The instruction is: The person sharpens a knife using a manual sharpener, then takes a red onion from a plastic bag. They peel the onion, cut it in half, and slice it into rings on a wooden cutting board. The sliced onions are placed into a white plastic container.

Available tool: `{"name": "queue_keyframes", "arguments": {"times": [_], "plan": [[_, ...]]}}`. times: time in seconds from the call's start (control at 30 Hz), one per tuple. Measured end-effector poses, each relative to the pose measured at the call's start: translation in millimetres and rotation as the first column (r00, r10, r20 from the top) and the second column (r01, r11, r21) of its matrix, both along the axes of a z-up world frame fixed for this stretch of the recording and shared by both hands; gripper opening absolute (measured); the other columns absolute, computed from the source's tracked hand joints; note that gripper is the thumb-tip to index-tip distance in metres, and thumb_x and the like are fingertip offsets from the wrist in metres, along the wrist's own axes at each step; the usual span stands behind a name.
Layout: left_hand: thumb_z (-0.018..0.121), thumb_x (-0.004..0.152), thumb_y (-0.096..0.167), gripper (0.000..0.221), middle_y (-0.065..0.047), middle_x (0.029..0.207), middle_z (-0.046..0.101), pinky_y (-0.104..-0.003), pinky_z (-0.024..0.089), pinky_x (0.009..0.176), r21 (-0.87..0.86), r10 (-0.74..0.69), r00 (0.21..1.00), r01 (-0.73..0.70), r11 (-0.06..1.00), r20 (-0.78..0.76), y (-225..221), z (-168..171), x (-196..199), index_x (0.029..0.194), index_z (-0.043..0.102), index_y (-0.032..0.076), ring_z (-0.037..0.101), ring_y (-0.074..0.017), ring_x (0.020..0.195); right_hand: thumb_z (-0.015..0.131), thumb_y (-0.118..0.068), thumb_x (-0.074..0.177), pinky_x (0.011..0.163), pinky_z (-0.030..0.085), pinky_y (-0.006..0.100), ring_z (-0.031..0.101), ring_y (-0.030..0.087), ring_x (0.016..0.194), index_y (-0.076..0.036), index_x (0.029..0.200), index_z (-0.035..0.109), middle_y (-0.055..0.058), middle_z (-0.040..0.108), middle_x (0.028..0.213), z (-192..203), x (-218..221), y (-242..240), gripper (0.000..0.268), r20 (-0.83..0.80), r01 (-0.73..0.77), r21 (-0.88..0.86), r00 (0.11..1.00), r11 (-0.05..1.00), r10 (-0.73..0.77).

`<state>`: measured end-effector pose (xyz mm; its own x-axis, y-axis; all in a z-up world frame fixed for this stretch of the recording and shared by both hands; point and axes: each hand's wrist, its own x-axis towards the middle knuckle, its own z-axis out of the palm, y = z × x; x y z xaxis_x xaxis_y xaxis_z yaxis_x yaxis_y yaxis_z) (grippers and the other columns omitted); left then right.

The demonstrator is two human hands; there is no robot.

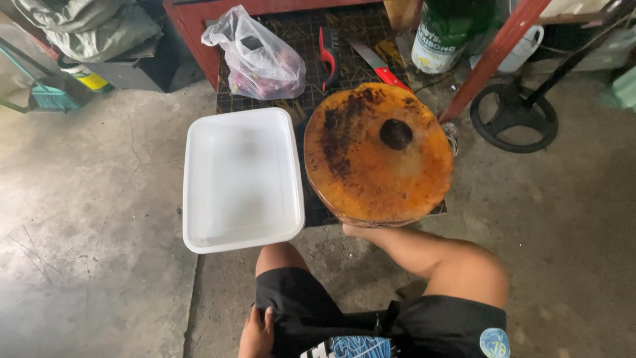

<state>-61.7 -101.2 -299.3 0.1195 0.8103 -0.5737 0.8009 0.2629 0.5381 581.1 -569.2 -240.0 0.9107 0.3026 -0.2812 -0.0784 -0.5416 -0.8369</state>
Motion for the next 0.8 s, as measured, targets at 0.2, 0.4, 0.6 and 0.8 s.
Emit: {"name": "queue_keyframes", "arguments": {"times": [0.2, 0.4, 0.6, 0.8], "plan": [[0.053, 0.083, 0.084, 0.121, -0.016, 0.165, 0.029, -0.054, 0.044, 0.114, -0.233, -0.135, 0.925, 0.052, 0.971, -0.356, -9.4, 16.0, 36.6, 0.165, 0.004, 0.01, 0.046, -0.0384, 0.144, 0.058, -0.024, 0.113, 0.082, 0.053, 0.052, 0.066, 0.037, 0.098, 0.0, 0.136, 0.061, 0.025, 0.068, 0.117, 55.9, 68.3, 67.5, 0.033, -0.043, -0.135, -0.036, 0.99, 0.99, 0.133], [0.042, 0.077, 0.093, 0.126, -0.019, 0.155, 0.04, -0.054, 0.048, 0.107, -0.12, -0.11, 0.895, 0.064, 0.991, -0.431, 2.7, 8.2, 55.6, 0.162, 0.007, 0.007, 0.055, -0.0424, 0.133, 0.054, -0.022, 0.114, 0.083, 0.054, 0.058, 0.066, 0.044, 0.099, 0.004, 0.136, 0.058, 0.03, 0.067, 0.117, 144.9, 82.3, 252.0, 0.035, -0.123, -0.242, -0.081, 0.965, 0.967, 0.231], [0.078, 0.064, 0.078, 0.123, -0.028, 0.145, 0.051, -0.05, 0.043, 0.116, -0.158, -0.017, 0.981, -0.014, 0.987, -0.195, 57.0, 10.9, 37.0, 0.161, 0.022, 0.028, 0.051, -0.0424, 0.138, 0.065, -0.026, 0.107, 0.071, 0.047, 0.034, 0.06, 0.019, 0.08, -0.009, 0.122, 0.072, 0.008, 0.071, 0.101, 196.9, 98.0, 486.2, 0.024, 0.252, -0.55, -0.192, 0.773, 0.813, 0.582], [0.077, 0.068, 0.064, 0.085, -0.004, 0.127, 0.076, -0.034, 0.057, 0.102, -0.142, -0.159, 0.98, 0.142, 0.98, -0.118, 122.2, 39.1, 2.9, 0.144, 0.058, 0.031, 0.075, -0.0222, 0.119, 0.08, -0.039, 0.089, 0.089, 0.058, 0.045, 0.075, 0.036, 0.1, -0.013, 0.111, 0.078, 0.014, 0.079, 0.096, 191.8, 100.0, 664.3, 0.034, 0.574, -0.604, -0.503, 0.3, 0.618, 0.762]]}}
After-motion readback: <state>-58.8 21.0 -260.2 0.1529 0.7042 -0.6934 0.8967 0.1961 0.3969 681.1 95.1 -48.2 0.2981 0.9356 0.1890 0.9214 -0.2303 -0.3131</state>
